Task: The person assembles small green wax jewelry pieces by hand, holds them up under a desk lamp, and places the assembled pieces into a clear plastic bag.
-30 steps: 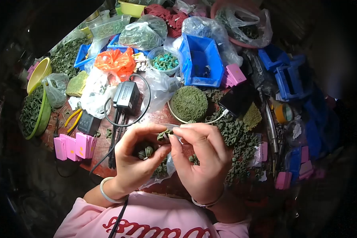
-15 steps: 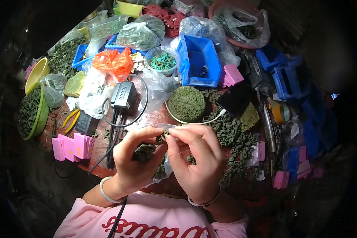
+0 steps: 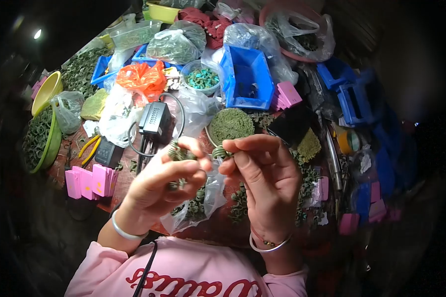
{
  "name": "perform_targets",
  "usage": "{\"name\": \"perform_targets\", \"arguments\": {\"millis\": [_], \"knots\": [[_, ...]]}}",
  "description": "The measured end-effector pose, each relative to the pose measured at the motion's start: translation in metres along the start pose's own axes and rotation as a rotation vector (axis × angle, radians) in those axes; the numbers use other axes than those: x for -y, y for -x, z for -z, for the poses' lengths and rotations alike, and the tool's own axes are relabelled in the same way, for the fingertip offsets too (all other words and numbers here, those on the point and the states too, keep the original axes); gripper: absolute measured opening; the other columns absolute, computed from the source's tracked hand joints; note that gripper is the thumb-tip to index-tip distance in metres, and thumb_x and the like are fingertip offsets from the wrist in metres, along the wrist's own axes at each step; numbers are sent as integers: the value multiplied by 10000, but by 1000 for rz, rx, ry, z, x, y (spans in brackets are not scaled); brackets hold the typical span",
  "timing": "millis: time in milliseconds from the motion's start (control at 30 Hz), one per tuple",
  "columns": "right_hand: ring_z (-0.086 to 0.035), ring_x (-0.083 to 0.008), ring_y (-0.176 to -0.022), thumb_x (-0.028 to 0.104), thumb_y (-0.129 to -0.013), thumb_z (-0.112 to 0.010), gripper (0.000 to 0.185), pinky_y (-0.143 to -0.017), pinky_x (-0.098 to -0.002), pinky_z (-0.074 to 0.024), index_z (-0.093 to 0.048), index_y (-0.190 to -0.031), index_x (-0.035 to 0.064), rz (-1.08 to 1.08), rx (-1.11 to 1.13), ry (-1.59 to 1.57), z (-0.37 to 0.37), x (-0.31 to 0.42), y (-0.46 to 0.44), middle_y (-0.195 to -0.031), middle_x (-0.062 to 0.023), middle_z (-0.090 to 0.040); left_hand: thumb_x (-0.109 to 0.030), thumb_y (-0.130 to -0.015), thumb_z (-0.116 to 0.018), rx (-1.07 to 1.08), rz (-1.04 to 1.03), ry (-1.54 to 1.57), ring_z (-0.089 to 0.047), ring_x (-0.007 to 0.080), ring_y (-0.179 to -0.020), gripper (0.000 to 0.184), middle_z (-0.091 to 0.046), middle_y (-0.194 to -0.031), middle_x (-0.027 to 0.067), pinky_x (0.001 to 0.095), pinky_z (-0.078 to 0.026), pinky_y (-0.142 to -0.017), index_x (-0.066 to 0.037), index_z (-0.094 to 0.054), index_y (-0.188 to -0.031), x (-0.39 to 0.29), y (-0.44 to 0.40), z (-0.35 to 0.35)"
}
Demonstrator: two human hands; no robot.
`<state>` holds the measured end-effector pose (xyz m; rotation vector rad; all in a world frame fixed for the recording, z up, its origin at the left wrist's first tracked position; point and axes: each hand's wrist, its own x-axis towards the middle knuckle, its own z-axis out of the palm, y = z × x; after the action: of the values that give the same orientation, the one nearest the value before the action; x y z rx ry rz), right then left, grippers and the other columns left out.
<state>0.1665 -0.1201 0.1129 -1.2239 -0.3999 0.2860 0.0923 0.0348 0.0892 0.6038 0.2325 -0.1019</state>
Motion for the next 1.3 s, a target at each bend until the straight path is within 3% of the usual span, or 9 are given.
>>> {"name": "perform_targets", "arguments": {"millis": [100, 200, 233, 400, 600, 700, 867, 1133, 1300], "knots": [[-437, -19, -542, 36, -901, -573, 173, -451, -159, -329, -581, -1070, 68, -158, 27, -412, 5, -8, 1, -1040, -89, -663, -40, -826, -675, -32, -26, -159, -488, 46, -594, 279, -597, -820, 5, 155, -329, -446, -75, -535, -1063, 4, -4, -20], [-447, -13, -551, 46, -896, -585, 179, -460, -156, -335, -590, -1074, 67, -186, 23, -350, 0, -10, 6, -1034, -82, -667, -63, -830, -687, 28, -64, -112, -481, 37, -584, 233, -563, -782, -17, 157, -301, -434, -72, -555, -1022, 9, -9, -17], [-450, -8, -561, 37, -886, -601, 190, -469, -151, -332, -597, -1074, 70, -150, -17, -271, -6, -11, 8, -1019, -73, -670, -127, -822, -720, 77, -116, -95, -575, 46, -614, 216, -610, -802, -12, 150, -342, -447, -86, -577, -978, 9, -12, -13], [-452, 9, -597, -33, -847, -628, 215, -513, -146, -353, -584, -1046, 36, 41, -96, -60, -6, -25, 11, -973, -45, -662, -114, -826, -713, -16, -167, -112, -563, 52, -582, 184, -610, -813, -5, 157, -364, -453, -87, -563, -929, 8, -12, -24], [-514, 4, -658, -80, -806, -648, 264, -561, -137, -390, -554, -1027, 28, 284, -78, 316, -9, -16, 11, -919, -32, -643, -70, -849, -673, -87, -283, -171, -395, -4, -484, 102, -542, -676, -43, 162, -260, -421, -64, -580, -891, 0, -11, -32], [-541, -29, -667, -72, -783, -666, 308, -558, -148, -422, -535, -1047, 17, 262, -77, 384, -9, -6, 12, -961, -65, -650, -86, -884, -619, -73, -442, -223, -334, 1, -475, 97, -482, -645, -31, 144, -206, -391, -10, -614, -945, -30, -5, -38], [-557, -93, -875, -51, -810, -623, 279, -814, -227, -444, -517, -1061, 13, -2, -144, 310, 1, 2, 20, -991, -91, -615, 19, -825, -657, -147, -718, -290, -391, 9, -459, 127, -558, -652, 4, 160, -227, -375, 3, -603, -939, -48, 2, -46], [-575, -91, -867, -90, -815, -583, 269, -779, -197, -459, -516, -1065, -14, -39, -108, 350, 20, -9, 25, -965, -101, -615, 6, -828, -658, -235, -881, -417, -375, -2, -448, 134, -552, -634, 5, 157, -198, -367, -43, -564, -910, -52, 2, -35], [-577, -89, -835, -99, -818, -573, 263, -760, -191, -462, -512, -1064, -29, -46, -123, 404, 29, -12, 25, -944, -101, -613, -71, -891, -598, -327, -828, -368, -292, -14, -448, 110, -463, -621, -28, 154, -171, -379, 2, -568, -968, -51, 8, -39]]}}
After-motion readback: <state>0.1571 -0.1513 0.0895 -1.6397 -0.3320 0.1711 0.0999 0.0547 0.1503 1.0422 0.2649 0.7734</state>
